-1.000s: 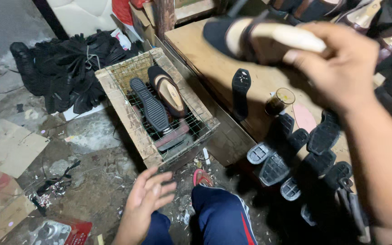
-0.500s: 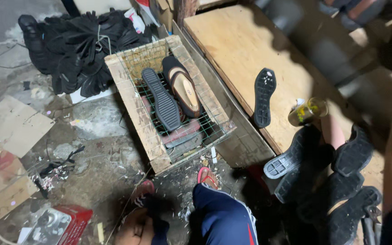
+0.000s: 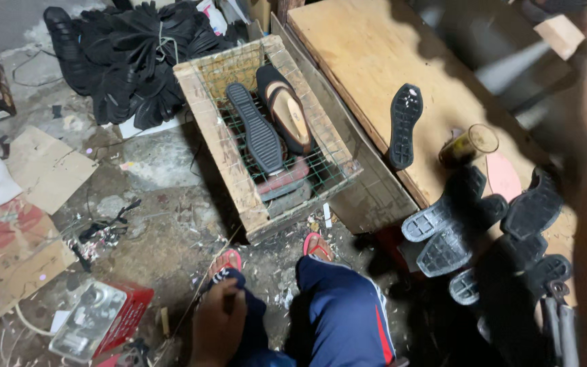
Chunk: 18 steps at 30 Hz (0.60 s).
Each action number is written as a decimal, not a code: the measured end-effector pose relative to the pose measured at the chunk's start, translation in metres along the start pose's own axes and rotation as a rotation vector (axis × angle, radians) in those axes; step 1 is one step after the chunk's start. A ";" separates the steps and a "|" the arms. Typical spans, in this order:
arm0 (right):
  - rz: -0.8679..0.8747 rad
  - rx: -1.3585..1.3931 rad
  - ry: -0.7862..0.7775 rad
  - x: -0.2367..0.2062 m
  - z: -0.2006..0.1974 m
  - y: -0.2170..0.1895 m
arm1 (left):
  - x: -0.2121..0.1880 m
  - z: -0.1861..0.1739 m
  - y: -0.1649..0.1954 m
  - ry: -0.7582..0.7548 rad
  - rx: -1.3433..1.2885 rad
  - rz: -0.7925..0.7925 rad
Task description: The person sits on the floor holding a shoe and uses a blade to trim and scrape the edge of the rubber sole. They then apply glue from a small container onto the sole edge with a stick, hammer the sole, and place the finished shoe into a wire crate with other shoes.
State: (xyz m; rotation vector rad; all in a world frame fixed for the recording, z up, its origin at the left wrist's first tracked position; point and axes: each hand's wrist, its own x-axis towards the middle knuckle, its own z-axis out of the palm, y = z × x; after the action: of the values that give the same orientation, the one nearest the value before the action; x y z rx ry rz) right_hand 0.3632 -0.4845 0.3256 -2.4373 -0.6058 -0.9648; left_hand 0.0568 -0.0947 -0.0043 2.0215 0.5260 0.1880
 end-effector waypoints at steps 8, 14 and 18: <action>0.586 0.264 -1.434 -0.377 0.004 -0.113 | -0.011 -0.022 0.006 -0.016 -0.154 0.024; 0.909 0.225 -1.073 -0.487 0.016 -0.108 | -0.013 -0.031 0.009 0.003 -0.225 0.049; 0.908 0.402 -0.984 -0.452 -0.015 -0.110 | -0.015 -0.036 0.011 0.024 -0.035 0.141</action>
State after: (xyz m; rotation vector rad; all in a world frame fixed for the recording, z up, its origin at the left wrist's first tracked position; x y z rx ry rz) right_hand -0.0025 -0.5091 0.0382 -2.2575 0.0888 0.6800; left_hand 0.0338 -0.0767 0.0240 2.0254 0.3922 0.3050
